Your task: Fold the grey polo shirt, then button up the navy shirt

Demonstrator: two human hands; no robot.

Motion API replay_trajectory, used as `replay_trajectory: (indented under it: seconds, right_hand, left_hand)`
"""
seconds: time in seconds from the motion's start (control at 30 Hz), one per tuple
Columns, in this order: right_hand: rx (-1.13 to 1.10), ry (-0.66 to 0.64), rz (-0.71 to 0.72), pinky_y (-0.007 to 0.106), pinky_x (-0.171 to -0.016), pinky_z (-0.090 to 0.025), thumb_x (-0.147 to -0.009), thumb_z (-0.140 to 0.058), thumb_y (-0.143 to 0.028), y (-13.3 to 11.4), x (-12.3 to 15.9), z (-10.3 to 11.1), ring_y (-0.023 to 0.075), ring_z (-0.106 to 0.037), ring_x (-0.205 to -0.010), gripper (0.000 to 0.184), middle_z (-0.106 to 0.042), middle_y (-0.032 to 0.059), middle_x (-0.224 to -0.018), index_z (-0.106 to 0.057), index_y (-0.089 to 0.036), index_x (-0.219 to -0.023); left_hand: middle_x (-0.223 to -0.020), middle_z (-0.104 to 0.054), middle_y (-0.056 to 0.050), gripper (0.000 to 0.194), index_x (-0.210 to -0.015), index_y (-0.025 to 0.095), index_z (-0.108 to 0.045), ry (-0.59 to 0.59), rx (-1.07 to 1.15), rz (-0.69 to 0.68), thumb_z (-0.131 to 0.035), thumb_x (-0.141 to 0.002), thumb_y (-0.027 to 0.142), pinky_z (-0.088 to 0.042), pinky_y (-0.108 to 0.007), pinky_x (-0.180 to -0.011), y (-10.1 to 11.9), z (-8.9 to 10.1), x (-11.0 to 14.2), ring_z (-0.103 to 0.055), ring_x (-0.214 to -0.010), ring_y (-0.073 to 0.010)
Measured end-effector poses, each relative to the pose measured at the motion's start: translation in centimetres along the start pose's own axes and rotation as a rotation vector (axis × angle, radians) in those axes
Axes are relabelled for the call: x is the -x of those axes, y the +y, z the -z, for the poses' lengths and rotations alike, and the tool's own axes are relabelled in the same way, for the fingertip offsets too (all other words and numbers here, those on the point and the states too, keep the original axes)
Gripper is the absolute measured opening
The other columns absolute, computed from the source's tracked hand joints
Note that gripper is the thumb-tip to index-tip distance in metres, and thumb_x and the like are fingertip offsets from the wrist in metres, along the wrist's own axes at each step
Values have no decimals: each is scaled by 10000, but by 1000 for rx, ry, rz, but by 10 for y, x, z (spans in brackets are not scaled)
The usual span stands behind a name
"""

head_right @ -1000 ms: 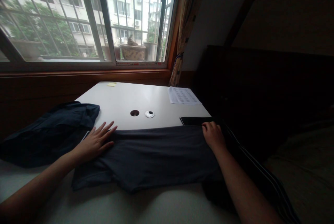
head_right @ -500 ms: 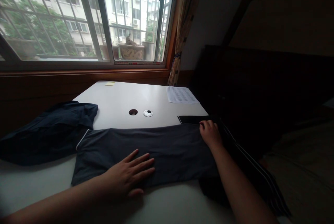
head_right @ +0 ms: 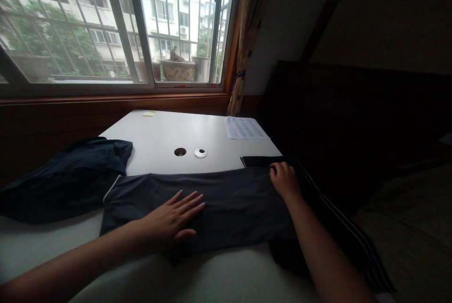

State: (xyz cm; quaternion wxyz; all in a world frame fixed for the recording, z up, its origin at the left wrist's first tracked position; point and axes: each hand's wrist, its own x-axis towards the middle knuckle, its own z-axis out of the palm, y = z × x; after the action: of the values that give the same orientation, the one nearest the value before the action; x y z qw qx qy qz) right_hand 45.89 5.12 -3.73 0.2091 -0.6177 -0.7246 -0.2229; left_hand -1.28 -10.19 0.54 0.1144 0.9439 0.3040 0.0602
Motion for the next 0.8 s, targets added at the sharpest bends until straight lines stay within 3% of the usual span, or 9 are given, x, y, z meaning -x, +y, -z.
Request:
replay_trajectory:
  seconds: [0.17, 0.33, 0.5, 0.67, 0.8]
  right_hand:
    - [-6, -1, -2, 413, -888, -446, -937, -483, -253, 0, 0, 1, 277, -595, -953, 194, -630, 117, -981, -647, -173, -1001]
    - [-14, -4, -1, 416, -892, -449, -936, -483, -251, 1, 1, 1, 278, -596, -958, 201, -630, 121, -984, -653, -168, -1005]
    - [-27, -11, -4, 416, -886, -448, -928, -489, -251, 0, 1, 2, 277, -589, -968, 196, -631, 115, -982, -657, -176, -995]
    - [-32, -14, -20, 412, -868, -443, -924, -490, -258, -1, 1, 3, 267, -574, -911, 206, -622, 110, -977, -666, -179, -997]
    - [-30, -16, -25, 414, -868, -434, -920, -491, -261, -1, 1, 3, 268, -568, -904, 203, -619, 106, -973, -669, -188, -983]
  left_hand:
    - [-1654, -182, -67, 666, -1590, 246, -220, 67, -146, 125, -243, -1034, 612, -132, -496, -1245, -49, -6, -9, -169, -1534, -269]
    - [-1654, -181, -57, 670, -1592, 242, -222, 136, -228, 191, -285, -1033, 606, -172, -422, -1244, -81, -6, 14, -202, -1528, -252]
    - [-1661, -150, -29, 624, -1598, 288, -167, 135, -213, 171, -321, -1050, 544, -177, -398, -1246, -89, 1, 46, -201, -1529, -238]
    - [-1658, -180, -23, 607, -1599, 297, -119, 61, -154, 127, -346, -1065, 474, -219, -418, -1237, -91, 14, 73, -207, -1526, -232]
    - [-1633, -281, -49, 588, -1593, 272, -184, 70, -138, 149, -374, -1063, 442, -288, -416, -1217, -88, 23, 84, -304, -1494, -230]
